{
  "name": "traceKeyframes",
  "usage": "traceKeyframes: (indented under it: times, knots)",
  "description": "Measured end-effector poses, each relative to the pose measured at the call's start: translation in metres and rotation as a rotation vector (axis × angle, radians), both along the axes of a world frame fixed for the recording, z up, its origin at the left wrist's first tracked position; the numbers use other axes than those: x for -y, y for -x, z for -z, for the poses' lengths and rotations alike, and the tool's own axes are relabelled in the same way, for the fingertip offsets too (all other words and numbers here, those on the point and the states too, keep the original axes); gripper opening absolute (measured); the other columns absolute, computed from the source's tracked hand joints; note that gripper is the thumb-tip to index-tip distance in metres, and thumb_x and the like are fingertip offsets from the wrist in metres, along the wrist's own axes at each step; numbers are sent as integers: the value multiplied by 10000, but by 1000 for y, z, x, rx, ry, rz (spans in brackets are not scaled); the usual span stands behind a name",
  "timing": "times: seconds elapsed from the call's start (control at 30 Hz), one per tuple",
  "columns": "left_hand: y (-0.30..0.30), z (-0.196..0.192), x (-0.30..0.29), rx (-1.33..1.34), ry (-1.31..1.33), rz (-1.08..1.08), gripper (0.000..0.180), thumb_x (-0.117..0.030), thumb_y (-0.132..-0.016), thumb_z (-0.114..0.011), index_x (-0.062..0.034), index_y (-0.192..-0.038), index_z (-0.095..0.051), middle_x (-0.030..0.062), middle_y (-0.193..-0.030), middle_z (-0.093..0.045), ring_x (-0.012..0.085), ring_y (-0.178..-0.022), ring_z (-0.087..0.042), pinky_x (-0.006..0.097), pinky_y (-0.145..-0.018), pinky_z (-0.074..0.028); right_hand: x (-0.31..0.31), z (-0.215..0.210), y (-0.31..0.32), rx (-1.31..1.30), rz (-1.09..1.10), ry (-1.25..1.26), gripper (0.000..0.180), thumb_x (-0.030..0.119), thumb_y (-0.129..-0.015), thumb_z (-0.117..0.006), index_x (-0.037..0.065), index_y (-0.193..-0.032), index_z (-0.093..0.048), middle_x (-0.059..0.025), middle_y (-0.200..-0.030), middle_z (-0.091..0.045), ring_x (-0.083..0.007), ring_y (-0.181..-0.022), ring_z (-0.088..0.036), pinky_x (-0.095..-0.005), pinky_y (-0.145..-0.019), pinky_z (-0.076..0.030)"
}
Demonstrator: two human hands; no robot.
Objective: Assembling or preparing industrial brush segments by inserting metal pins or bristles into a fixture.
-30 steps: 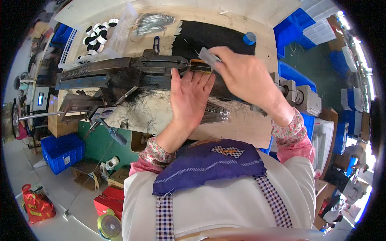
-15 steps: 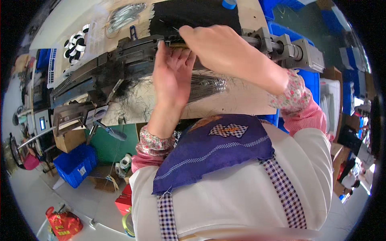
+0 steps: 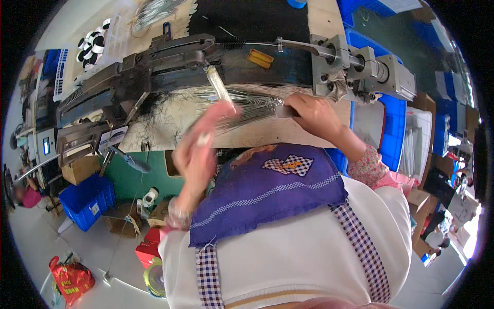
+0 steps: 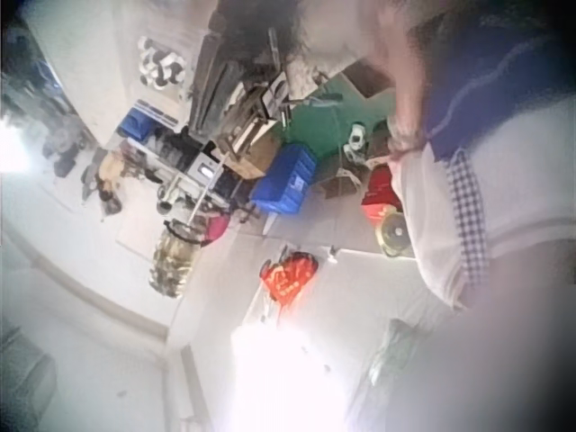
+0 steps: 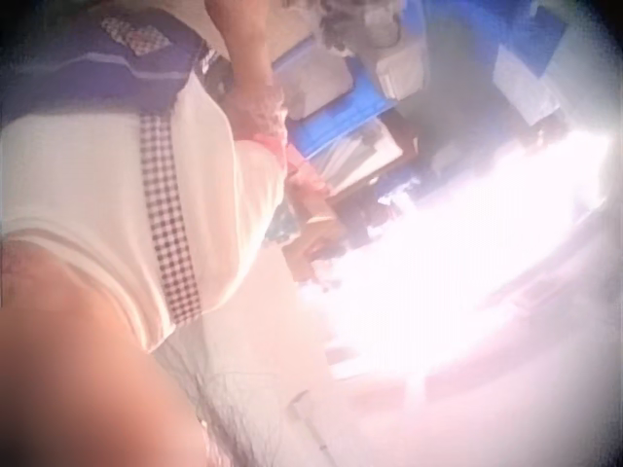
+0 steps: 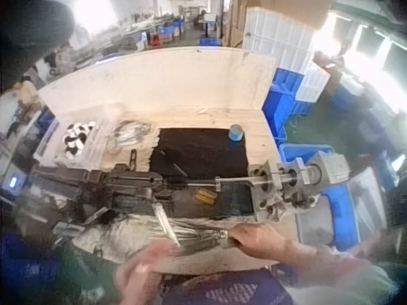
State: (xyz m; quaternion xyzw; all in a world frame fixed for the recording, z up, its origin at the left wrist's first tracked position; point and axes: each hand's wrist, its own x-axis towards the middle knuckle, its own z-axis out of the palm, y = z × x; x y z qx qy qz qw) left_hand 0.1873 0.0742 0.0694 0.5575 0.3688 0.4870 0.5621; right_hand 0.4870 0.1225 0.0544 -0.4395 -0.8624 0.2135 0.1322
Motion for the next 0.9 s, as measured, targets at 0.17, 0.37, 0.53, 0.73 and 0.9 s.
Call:
traceKeyframes:
  times: [0.17,0.37,0.53,0.73,0.9]
  knots:
    - [134,27,39,-1901,-96,-1092,857,-263,-818,-655,-4,-1475,-170,317,-1483,-183,464,-1360,-243,533,-1082,-258,-1,-46,-10,-239,83,30,289,-39,-731,-633,7,-1004,-549,-136,-927,-604,-288,-830,-624,-346,-726,-509]
    - [268,40,111,-1651,525,-1291,788,-291,-777,-649,-25,-1432,-301,250,-1008,-657,427,-937,-629,487,-761,-495,-13,-81,-40,-798,473,-179,78,39,-920,-550,4,-987,-569,-71,-893,-609,-90,-725,-540,-217,-608,-433]
    - [215,63,88,-1416,482,-1322,806,-308,-816,-662,28,-1429,-261,258,-1045,-642,418,-918,-644,465,-762,-517,-17,-105,-74,-1044,583,-259,109,104,-943,-547,7,-975,-587,-53,-824,-608,-72,-642,-509,-191,-546,-376]
    - [31,-22,11,-983,-371,-730,738,-248,-892,-582,52,-1449,-200,258,-1470,-289,398,-1370,-270,452,-1117,-221,-24,-95,-10,-781,560,-72,105,94,-931,-565,23,-1003,-593,-36,-805,-616,-71,-641,-556,-197,-543,-403]
    - [-41,-62,-11,-490,-82,76,442,-230,-954,-499,35,-1296,-412,200,-1200,-563,272,-1131,-550,383,-935,-426,-35,-116,70,-752,16,141,109,56,-903,-577,-9,-986,-605,-91,-834,-650,-103,-684,-630,-260,-630,-497]
